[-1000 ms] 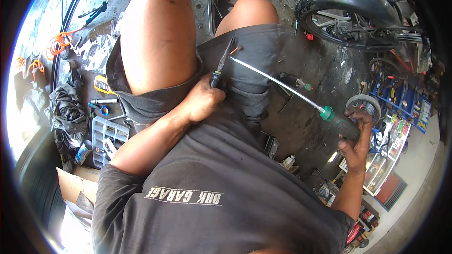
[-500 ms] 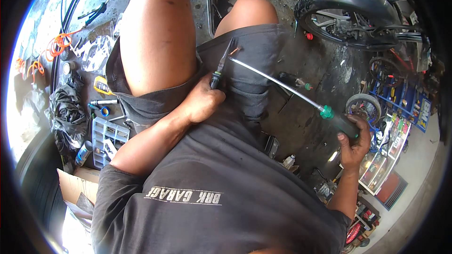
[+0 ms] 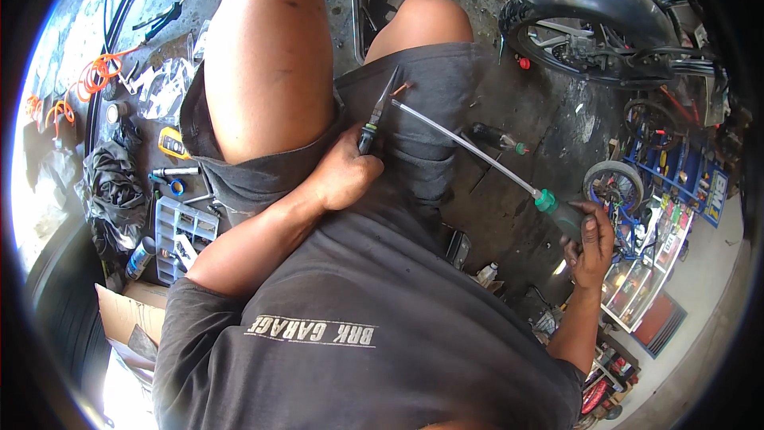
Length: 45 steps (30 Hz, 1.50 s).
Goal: The person holds a small metal component by hand and uses a screwdriver to tighten a screw on it, while also using pliers to hold a small wire terminal.
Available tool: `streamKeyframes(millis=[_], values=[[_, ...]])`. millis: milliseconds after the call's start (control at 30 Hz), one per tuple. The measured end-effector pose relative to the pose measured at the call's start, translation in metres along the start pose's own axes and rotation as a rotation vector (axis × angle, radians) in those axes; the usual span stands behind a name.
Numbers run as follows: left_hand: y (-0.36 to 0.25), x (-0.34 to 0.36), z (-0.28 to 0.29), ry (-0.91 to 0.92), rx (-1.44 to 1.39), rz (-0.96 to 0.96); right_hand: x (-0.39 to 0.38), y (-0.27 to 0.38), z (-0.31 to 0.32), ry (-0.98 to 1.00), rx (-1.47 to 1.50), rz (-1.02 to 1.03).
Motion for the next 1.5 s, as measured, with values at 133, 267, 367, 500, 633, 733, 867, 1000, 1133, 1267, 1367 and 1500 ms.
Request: streamKeyframes(millis=[133,267,367,500,633,733,867,1000,1133,1267,1367,1500], values=[[-0.002,0.000,-0.001,0.003,0.014,-0.010,0.001,0.029,-0.008,-0.016,-0.052,0.549],[0.002,0.003,0.002,-0.021,0.031,-0.048,0.001,0.009,-0.001,-0.004,-0.193,0.349],[0.001,0.002,0.001,-0.015,0.008,-0.051,-0.002,-0.009,-0.008,-0.037,0.031,-0.044],[-0.001,0.002,0.002,-0.048,0.054,-0.085,-0.010,0.034,-0.014,-0.015,-0.172,0.747],[0.000,0.004,0.004,-0.061,0.060,-0.110,-0.005,-0.020,0.008,-0.112,-0.067,-0.022],[0.000,0.001,0.004,-0.063,0.058,-0.041,-0.008,-0.023,-0.014,-0.104,0.200,-0.138],[-0.008,0.001,0.005,-0.086,0.075,-0.153,-0.008,-0.001,-0.010,-0.116,-0.076,0.434],[-0.015,-0.003,0.005,-0.081,0.145,-0.104,-0.015,-0.060,-0.002,-0.150,0.124,-0.354],[-0.016,-0.002,0.005,-0.084,0.162,-0.125,-0.012,-0.047,-0.029,-0.046,0.273,0.038],[-0.007,0.002,0.007,-0.138,0.136,-0.199,-0.022,-0.068,-0.013,-0.125,0.276,-0.182],[-0.015,0.000,0.008,-0.158,0.109,-0.261,-0.030,-0.075,-0.023,-0.065,0.324,-0.434],[-0.017,-0.002,0.006,-0.135,0.152,-0.209,-0.021,-0.048,-0.019,-0.191,0.391,0.225]])
Point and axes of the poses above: each hand's wrist, its own x-axis towards the middle knuckle, its own z-axis out of the back of the hand, y = z × x, the point moved 9 cm from there along x, towards the middle knuckle, and after that the axes turned 15 degrees about -y, right-handed, at the moved point
